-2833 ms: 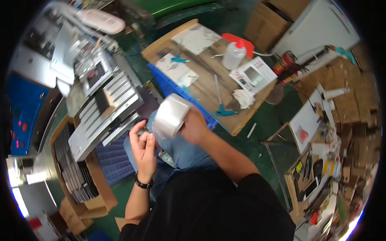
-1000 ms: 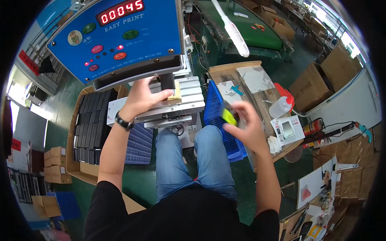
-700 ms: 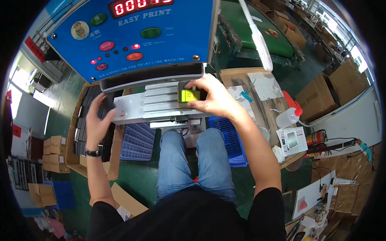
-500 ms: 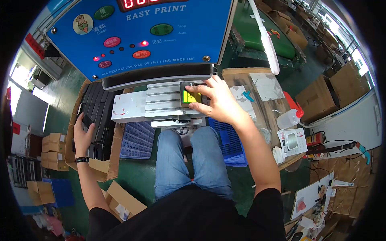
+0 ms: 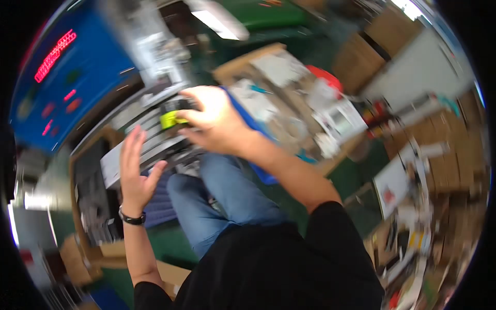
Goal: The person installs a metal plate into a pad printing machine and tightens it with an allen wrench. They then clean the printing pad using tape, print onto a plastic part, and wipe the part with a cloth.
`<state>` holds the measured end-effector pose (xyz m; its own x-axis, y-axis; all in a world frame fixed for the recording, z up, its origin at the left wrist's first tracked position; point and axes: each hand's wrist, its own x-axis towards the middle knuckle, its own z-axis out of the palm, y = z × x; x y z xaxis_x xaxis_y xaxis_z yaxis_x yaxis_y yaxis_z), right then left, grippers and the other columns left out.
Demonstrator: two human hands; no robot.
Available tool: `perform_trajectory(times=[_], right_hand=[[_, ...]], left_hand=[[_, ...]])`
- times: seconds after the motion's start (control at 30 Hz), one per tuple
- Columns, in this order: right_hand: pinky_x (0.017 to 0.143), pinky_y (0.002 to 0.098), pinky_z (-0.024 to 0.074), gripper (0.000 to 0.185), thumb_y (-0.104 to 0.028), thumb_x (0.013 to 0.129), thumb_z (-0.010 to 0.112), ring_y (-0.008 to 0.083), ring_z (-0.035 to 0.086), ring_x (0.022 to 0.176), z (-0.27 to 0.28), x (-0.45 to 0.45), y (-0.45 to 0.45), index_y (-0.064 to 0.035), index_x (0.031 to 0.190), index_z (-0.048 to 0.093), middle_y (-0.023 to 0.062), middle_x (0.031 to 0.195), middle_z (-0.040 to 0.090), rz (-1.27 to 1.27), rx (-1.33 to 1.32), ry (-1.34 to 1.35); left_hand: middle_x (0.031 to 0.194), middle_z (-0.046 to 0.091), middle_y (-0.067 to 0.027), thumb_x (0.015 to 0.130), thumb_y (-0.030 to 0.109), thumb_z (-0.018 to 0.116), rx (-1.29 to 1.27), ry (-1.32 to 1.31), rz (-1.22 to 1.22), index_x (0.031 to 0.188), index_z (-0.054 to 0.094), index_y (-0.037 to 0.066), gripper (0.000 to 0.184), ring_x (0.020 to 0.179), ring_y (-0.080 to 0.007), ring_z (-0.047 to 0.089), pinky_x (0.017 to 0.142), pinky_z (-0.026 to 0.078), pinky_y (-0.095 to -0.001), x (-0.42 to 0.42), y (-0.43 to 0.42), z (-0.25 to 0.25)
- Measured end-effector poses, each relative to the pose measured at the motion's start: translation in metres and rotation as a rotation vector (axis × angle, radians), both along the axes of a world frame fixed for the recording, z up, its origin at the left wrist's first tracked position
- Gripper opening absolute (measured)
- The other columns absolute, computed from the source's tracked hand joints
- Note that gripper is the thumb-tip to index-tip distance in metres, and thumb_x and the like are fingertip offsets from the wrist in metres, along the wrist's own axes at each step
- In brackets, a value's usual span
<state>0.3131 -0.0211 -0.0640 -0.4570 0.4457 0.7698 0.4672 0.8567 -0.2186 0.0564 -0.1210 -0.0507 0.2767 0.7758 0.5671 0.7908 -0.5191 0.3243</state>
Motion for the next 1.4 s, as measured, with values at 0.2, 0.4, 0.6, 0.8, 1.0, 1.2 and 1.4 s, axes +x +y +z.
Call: perform_trajectory(times=[0.2, 0.4, 0.6, 0.8, 1.0, 1.2, 1.4], right_hand=[[0.098, 0.0407, 0.0495, 0.031, -0.017, 0.085, 0.076, 0.0302, 0.061, 0.114, -0.068, 0.121, -0.052, -0.0099, 0.114, 0.073, 0.0103, 0.125, 0.065, -0.354, -0.283, 0.125], [0.079, 0.0428, 0.0555, 0.037, -0.033, 0.088, 0.075, 0.0353, 0.067, 0.097, -0.13, 0.286, -0.089, -0.0048, 0.112, 0.069, 0.0144, 0.107, 0.066, -1.135, -0.581, -0.063], [0.079, 0.042, 0.0541, 0.034, -0.035, 0.089, 0.074, 0.0365, 0.066, 0.088, -0.161, 0.317, -0.093, -0.0054, 0.103, 0.066, 0.014, 0.1, 0.068, -1.256, -0.564, -0.302], [0.078, 0.037, 0.0523, 0.022, -0.023, 0.093, 0.073, 0.0292, 0.064, 0.085, -0.146, 0.301, -0.09, -0.0056, 0.105, 0.067, 0.0103, 0.1, 0.069, -1.091, -0.746, -0.297], [0.087, 0.0314, 0.0515, 0.02, -0.005, 0.095, 0.07, 0.0202, 0.064, 0.097, -0.083, 0.207, -0.125, -0.0049, 0.115, 0.068, 0.0065, 0.109, 0.07, -0.408, -1.087, 0.685], [0.105, 0.031, 0.0469, 0.032, 0.004, 0.094, 0.067, 0.0182, 0.063, 0.114, -0.063, 0.139, -0.157, -0.004, 0.125, 0.063, 0.0078, 0.127, 0.067, 0.179, -1.099, 1.054], [0.087, 0.0245, 0.0494, 0.027, 0.002, 0.09, 0.072, 0.0114, 0.063, 0.094, -0.074, 0.157, -0.181, -0.007, 0.114, 0.065, 0.0029, 0.106, 0.07, 0.054, -1.215, 1.123]], left_hand=[[0.153, 0.051, -0.0169, 0.09, 0.028, 0.081, -0.016, 0.037, -0.029, 0.148, 0.057, 0.005, 0.067, 0.136, -0.0355, 0.053, 0.118, 0.04, -0.045, 0.066, 0.064, -0.021], [0.147, 0.051, -0.0168, 0.091, 0.027, 0.08, -0.007, -0.038, 0.067, 0.142, 0.061, 0.004, 0.059, 0.133, -0.0352, 0.052, 0.116, 0.04, -0.045, 0.062, 0.067, -0.035], [0.143, 0.052, -0.0172, 0.09, 0.027, 0.082, 0.08, -0.081, 0.087, 0.138, 0.064, 0.004, 0.056, 0.131, -0.0359, 0.052, 0.112, 0.043, -0.0455, 0.072, 0.065, -0.04], [0.129, 0.057, -0.0137, 0.092, 0.024, 0.078, 0.273, -0.068, 0.112, 0.129, 0.068, 0.006, 0.042, 0.118, -0.0314, 0.058, 0.103, 0.048, -0.044, 0.068, 0.028, -0.054], [0.103, 0.068, -0.0105, 0.095, 0.005, 0.069, -0.633, -0.805, -0.189, 0.112, 0.072, -0.002, 0.018, 0.086, -0.0183, 0.062, 0.078, 0.05, -0.0295, 0.128, -0.042, -0.066], [0.112, 0.065, -0.0098, 0.097, 0.01, 0.073, -0.845, -1.227, -0.355, 0.128, 0.065, -0.001, 0.034, 0.092, -0.0183, 0.064, 0.084, 0.054, -0.0313, 0.167, -0.037, -0.063], [0.118, 0.067, -0.0109, 0.091, 0.012, 0.078, -0.979, -1.036, -0.487, 0.133, 0.061, 0.001, 0.047, 0.099, -0.0194, 0.063, 0.09, 0.051, -0.0295, 0.216, -0.031, -0.061]])
